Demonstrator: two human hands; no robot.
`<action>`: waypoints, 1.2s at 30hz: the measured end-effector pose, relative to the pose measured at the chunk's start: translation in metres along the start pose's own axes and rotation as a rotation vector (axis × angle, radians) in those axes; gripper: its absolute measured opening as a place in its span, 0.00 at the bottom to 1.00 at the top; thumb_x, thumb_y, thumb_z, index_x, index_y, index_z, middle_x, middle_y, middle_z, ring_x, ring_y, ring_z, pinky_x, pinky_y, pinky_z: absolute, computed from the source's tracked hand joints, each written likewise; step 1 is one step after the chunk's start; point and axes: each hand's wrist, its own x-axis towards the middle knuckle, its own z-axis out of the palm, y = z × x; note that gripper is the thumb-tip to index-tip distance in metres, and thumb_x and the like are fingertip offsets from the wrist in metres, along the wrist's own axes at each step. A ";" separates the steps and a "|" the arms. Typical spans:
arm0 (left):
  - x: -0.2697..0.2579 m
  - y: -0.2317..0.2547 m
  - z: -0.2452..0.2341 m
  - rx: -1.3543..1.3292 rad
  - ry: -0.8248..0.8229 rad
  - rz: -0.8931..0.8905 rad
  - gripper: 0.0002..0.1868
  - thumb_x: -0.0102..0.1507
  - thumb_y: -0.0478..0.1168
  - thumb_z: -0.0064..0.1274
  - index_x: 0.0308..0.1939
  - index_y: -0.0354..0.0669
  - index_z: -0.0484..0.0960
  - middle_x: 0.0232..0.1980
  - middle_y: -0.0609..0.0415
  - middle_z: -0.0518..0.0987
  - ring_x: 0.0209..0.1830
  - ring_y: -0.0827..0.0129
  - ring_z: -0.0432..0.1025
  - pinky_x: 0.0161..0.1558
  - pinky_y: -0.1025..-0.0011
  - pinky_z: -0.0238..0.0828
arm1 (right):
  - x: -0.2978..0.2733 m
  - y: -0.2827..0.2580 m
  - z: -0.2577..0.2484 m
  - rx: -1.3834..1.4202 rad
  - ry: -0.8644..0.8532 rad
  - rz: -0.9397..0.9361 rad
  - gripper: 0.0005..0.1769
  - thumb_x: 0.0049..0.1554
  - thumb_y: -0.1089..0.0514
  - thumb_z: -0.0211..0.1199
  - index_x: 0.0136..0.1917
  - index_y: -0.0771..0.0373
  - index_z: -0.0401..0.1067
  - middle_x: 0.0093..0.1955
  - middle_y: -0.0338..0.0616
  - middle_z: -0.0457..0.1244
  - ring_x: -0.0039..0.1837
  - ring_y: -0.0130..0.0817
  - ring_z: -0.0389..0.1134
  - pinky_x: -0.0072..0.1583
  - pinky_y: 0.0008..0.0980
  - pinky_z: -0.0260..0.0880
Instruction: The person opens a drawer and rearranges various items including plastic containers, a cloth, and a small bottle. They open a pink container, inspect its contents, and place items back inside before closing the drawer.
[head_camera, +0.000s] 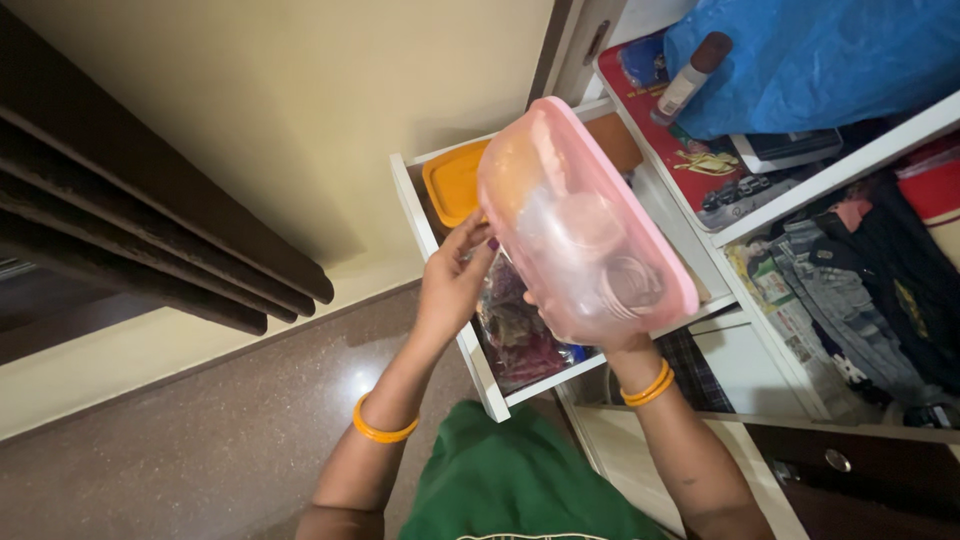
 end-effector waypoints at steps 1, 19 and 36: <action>0.002 0.003 -0.003 -0.029 -0.030 -0.023 0.27 0.71 0.38 0.50 0.73 0.32 0.66 0.60 0.52 0.81 0.56 0.79 0.74 0.56 0.80 0.71 | 0.002 0.001 -0.011 0.026 -0.001 0.004 0.35 0.68 0.51 0.59 0.80 0.71 0.54 0.69 0.58 0.62 0.67 0.47 0.67 0.69 0.49 0.68; 0.033 -0.006 0.000 -0.014 -0.451 -0.460 0.43 0.58 0.58 0.59 0.71 0.35 0.71 0.41 0.57 0.76 0.33 0.79 0.67 0.33 0.80 0.61 | -0.002 -0.062 0.010 -0.377 0.088 -0.077 0.49 0.57 0.64 0.62 0.84 0.63 0.40 0.80 0.52 0.51 0.78 0.39 0.55 0.75 0.39 0.58; 0.035 -0.067 0.018 -0.578 -0.012 -0.637 0.41 0.55 0.56 0.56 0.69 0.46 0.67 0.66 0.48 0.73 0.64 0.57 0.70 0.61 0.47 0.67 | -0.024 -0.157 -0.108 -0.257 0.472 -0.243 0.28 0.68 0.54 0.58 0.75 0.71 0.59 0.63 0.63 0.63 0.64 0.48 0.66 0.67 0.44 0.72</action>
